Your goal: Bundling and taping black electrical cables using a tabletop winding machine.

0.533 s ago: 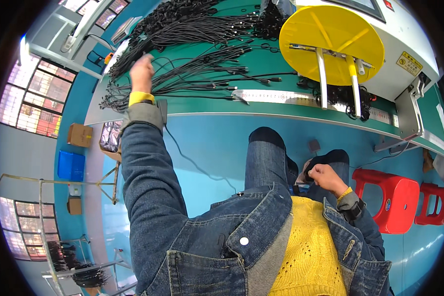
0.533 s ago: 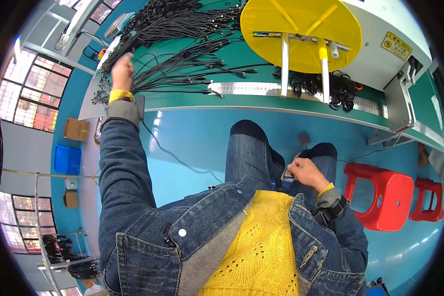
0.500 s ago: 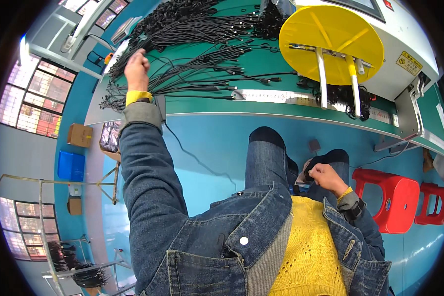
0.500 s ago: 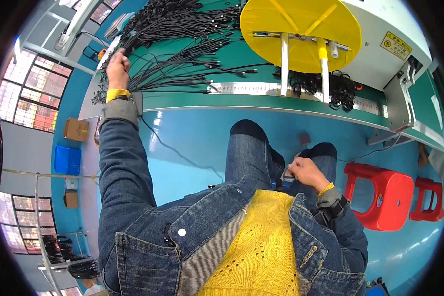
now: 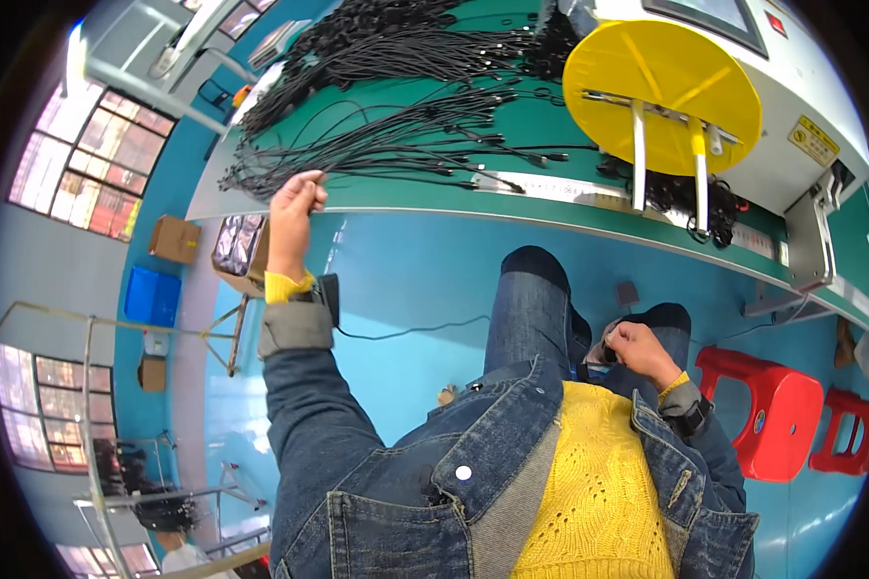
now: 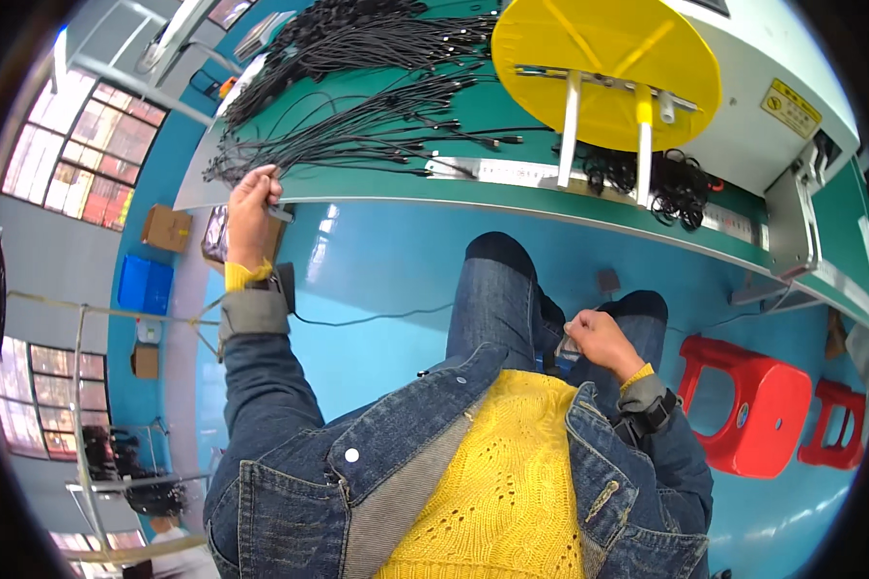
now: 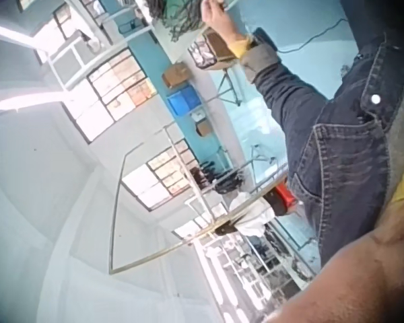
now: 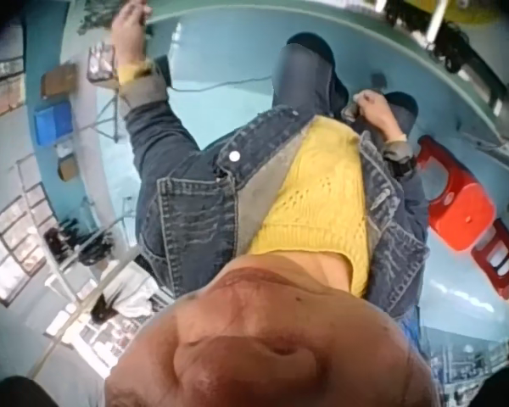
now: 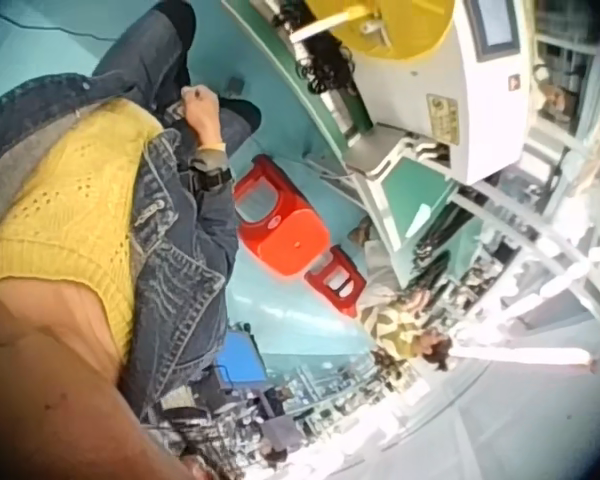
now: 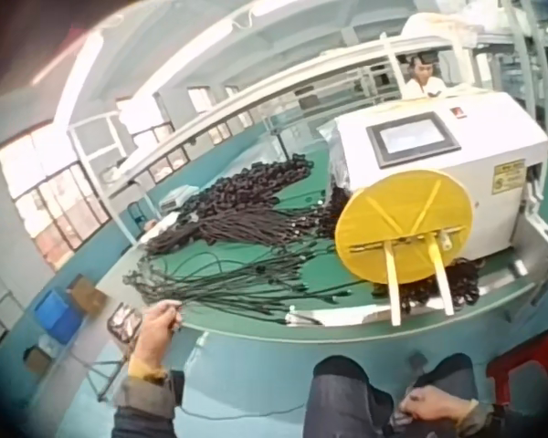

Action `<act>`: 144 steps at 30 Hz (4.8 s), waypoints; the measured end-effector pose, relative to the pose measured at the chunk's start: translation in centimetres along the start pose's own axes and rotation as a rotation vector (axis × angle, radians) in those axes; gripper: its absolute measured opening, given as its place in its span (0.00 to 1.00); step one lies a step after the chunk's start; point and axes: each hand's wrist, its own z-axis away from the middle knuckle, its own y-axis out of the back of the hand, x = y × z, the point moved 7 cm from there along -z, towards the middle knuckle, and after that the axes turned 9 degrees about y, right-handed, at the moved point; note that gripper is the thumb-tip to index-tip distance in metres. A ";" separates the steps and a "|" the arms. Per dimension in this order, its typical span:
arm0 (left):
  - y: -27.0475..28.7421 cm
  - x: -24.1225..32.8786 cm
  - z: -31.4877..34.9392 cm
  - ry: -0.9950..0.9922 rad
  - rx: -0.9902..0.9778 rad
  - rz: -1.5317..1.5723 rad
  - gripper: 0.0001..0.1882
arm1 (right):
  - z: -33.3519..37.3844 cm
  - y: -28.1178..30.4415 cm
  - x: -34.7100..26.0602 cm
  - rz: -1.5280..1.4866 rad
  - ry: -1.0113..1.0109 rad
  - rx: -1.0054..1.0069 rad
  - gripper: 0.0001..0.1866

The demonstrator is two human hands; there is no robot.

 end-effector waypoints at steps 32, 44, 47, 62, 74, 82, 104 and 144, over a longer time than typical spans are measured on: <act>-8.1 -4.2 -15.5 0.555 -0.176 0.342 0.13 | 2.1 2.0 -4.8 0.047 0.093 0.113 0.10; -11.9 3.9 -8.1 0.463 -0.256 -0.241 0.17 | 0.7 1.5 -5.2 0.168 0.179 0.089 0.11; -11.8 5.2 -7.5 0.331 -0.363 -0.042 0.18 | 0.9 1.4 -5.3 0.156 0.153 0.076 0.11; -13.9 8.9 3.6 -0.040 -0.368 0.155 0.10 | 2.6 2.4 -7.5 0.065 0.286 0.175 0.09; -17.1 8.5 12.0 -0.201 -0.440 -0.050 0.09 | 11.8 7.1 -24.6 0.618 1.169 0.893 0.23; -21.8 11.5 14.3 -0.119 -0.771 0.262 0.09 | 11.5 6.9 -24.1 0.955 1.184 0.848 0.21; -32.6 14.8 4.9 -0.531 -0.323 -0.150 0.06 | 4.9 12.4 -24.5 0.839 1.016 1.154 0.08; -29.6 11.2 5.8 -0.622 -0.029 -0.058 0.09 | 5.0 9.2 -10.5 0.485 0.472 0.688 0.06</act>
